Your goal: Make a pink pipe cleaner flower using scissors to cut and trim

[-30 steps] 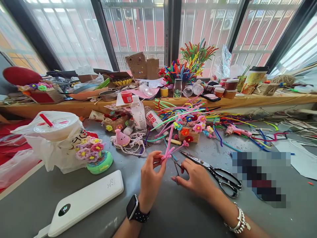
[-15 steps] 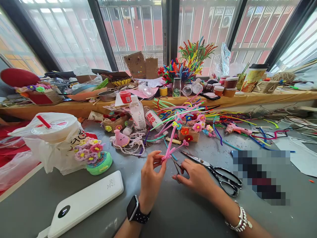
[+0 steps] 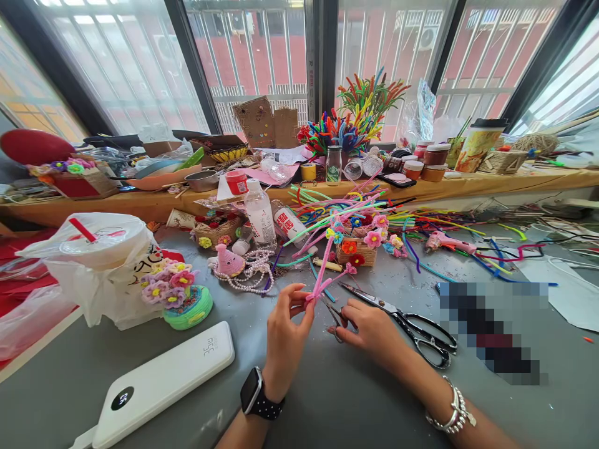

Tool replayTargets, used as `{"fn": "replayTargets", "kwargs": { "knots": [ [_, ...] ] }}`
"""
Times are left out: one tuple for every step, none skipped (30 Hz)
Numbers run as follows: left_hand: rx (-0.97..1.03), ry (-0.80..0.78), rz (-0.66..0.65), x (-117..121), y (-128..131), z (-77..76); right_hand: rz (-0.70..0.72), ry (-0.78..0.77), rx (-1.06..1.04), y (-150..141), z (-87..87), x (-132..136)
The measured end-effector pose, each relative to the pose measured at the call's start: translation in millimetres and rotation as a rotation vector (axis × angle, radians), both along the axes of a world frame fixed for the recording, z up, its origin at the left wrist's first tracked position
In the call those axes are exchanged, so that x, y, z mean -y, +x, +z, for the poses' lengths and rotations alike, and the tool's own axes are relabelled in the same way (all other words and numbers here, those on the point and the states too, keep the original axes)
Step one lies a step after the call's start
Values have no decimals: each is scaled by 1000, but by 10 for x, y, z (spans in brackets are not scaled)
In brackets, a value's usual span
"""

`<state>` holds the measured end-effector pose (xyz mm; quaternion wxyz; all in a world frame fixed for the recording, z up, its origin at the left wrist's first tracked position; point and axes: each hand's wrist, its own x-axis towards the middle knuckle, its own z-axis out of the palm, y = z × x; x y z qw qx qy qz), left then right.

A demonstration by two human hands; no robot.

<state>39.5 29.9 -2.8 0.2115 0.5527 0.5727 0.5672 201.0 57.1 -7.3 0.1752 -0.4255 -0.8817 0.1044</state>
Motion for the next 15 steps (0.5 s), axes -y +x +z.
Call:
{"fn": "replayTargets", "kwargs": {
  "knots": [
    [5, -3, -2, -1, 0, -2, 1, 7, 0, -1, -7, -5],
    [4, -6, -2, -3, 1, -3, 3, 13, -1, -3, -14, -11],
    [-2, -8, -1, -3, 2, -5, 7, 17, -3, -4, -22, -16],
    [-11, -11, 1, -4, 3, -7, 12, 22, -6, -6, -31, -21],
    [-21, -11, 5, -4, 4, -9, 14, 25, -10, -7, -41, -25],
    [-28, -11, 8, -4, 4, -10, 14, 28, -14, -7, -50, -29],
    [-32, -11, 11, -5, 4, -11, 12, 32, -18, -6, -58, -32],
    [-34, -10, 11, -5, 3, -11, 11, 37, -24, -4, -66, -35],
    [-35, -11, 10, -5, 1, -11, 10, 46, -30, -1, -72, -38],
    [-35, -11, 8, -4, 0, -10, 10, 58, -38, 2, -76, -40],
    [-31, -14, 4, -3, -2, -9, 14, 73, -47, 6, -79, -42],
    [-25, -18, 1, -2, -3, -7, 20, 88, -58, 9, -80, -43],
    [-16, -23, -2, -1, -5, -5, 23, 99, -70, 13, -79, -44],
    [-5, -28, -3, 0, -6, -2, 23, 107, -81, 16, -77, -46],
    [9, -34, -2, 1, -8, 1, 18, 112, -94, 20, -74, -48]
  ]
}}
